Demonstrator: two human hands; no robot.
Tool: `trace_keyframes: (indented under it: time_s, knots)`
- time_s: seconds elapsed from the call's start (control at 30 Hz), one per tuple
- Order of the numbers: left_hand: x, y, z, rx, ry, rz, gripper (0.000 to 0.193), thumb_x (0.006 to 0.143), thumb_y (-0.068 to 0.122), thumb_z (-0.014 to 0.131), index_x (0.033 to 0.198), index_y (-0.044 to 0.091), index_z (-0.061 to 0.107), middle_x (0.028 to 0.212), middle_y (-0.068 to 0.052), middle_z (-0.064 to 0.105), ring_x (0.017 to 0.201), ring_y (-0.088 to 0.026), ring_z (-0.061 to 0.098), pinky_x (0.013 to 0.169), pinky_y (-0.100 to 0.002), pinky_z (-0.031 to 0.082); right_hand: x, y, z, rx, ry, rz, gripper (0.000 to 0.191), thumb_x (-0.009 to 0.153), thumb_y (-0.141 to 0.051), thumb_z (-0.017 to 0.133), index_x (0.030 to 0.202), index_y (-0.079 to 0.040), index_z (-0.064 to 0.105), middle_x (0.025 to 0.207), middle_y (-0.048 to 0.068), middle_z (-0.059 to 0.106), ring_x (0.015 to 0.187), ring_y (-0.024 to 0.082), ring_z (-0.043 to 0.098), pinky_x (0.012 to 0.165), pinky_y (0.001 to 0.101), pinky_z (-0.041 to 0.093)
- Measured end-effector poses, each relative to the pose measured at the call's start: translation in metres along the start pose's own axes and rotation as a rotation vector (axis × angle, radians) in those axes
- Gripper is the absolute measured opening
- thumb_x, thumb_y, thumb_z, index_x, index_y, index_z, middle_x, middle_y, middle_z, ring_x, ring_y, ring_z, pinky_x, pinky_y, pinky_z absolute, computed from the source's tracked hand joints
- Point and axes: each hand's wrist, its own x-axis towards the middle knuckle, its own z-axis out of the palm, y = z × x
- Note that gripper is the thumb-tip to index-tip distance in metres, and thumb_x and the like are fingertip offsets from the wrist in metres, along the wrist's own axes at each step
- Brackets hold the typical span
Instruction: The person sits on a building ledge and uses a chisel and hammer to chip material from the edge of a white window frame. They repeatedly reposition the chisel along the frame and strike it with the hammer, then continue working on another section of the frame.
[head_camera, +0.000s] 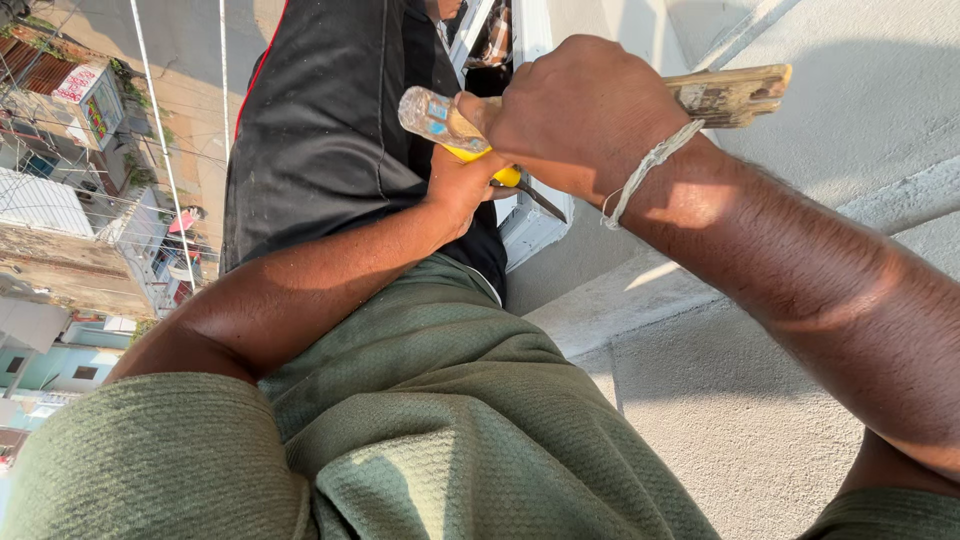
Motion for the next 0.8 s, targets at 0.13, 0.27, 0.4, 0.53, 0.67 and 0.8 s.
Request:
trace_keyframes:
  time_s: [0.13,0.27,0.4,0.53,0.67,0.8]
  knots:
    - [0.007,-0.014,-0.012,0.004,-0.092,0.052,0.010,0.089,0.000,0.070,0.098,0.001,0.066,0.096,-0.010,0.072,0.086,-0.020,0.076,0.070,-0.038,0.069,-0.019,0.017,-0.031,0.078,0.414,0.004,0.034,0.110,-0.017,0.063,0.144,-0.014,0.069,0.080,0.009,0.070,0.073,0.025,0.073,0.055,0.0372,0.054]
    - [0.017,-0.024,-0.013,0.114,-0.194,0.226,0.006,0.093,-0.001,0.069,0.099,-0.001,0.067,0.098,-0.014,0.074,0.087,-0.021,0.075,0.071,-0.039,0.066,-0.020,0.020,-0.029,0.118,0.449,0.037,0.025,0.114,-0.032,0.065,0.133,-0.017,0.066,0.088,0.007,0.074,0.074,0.024,0.073,0.058,0.0358,0.055]
    - [0.018,-0.021,-0.027,-0.016,-0.100,0.082,0.008,0.091,0.001,0.067,0.099,0.002,0.068,0.096,-0.011,0.073,0.088,-0.019,0.075,0.070,-0.039,0.068,0.006,0.013,-0.012,-0.009,0.148,0.003,0.039,0.096,-0.025,0.065,0.135,-0.023,0.065,0.070,0.004,0.071,0.066,0.025,0.073,0.058,0.0363,0.056]
    - [0.016,-0.029,-0.020,0.028,-0.133,0.126,0.008,0.091,0.000,0.068,0.099,0.002,0.066,0.098,-0.010,0.073,0.090,-0.021,0.075,0.071,-0.038,0.067,-0.006,0.020,-0.010,0.066,0.181,0.047,0.057,0.097,-0.017,0.065,0.153,-0.029,0.058,0.074,0.008,0.071,0.066,0.028,0.073,0.049,0.0381,0.055]
    - [0.022,-0.042,-0.026,-0.018,-0.118,0.136,0.018,0.092,0.001,0.068,0.108,0.001,0.061,0.105,-0.013,0.071,0.096,-0.024,0.075,0.076,-0.041,0.069,-0.008,0.020,-0.002,0.263,0.555,-0.014,0.050,0.103,-0.031,0.071,0.148,-0.012,0.060,0.089,0.010,0.073,0.074,0.030,0.073,0.057,0.0392,0.054]
    - [0.021,-0.052,-0.028,-0.066,-0.002,0.079,0.030,0.090,0.004,0.070,0.118,0.003,0.059,0.111,-0.013,0.069,0.097,-0.027,0.075,0.076,-0.044,0.070,0.016,-0.001,-0.005,0.155,0.241,-0.015,0.046,0.102,-0.032,0.071,0.143,-0.015,0.060,0.076,0.008,0.069,0.069,0.028,0.071,0.056,0.0393,0.055]
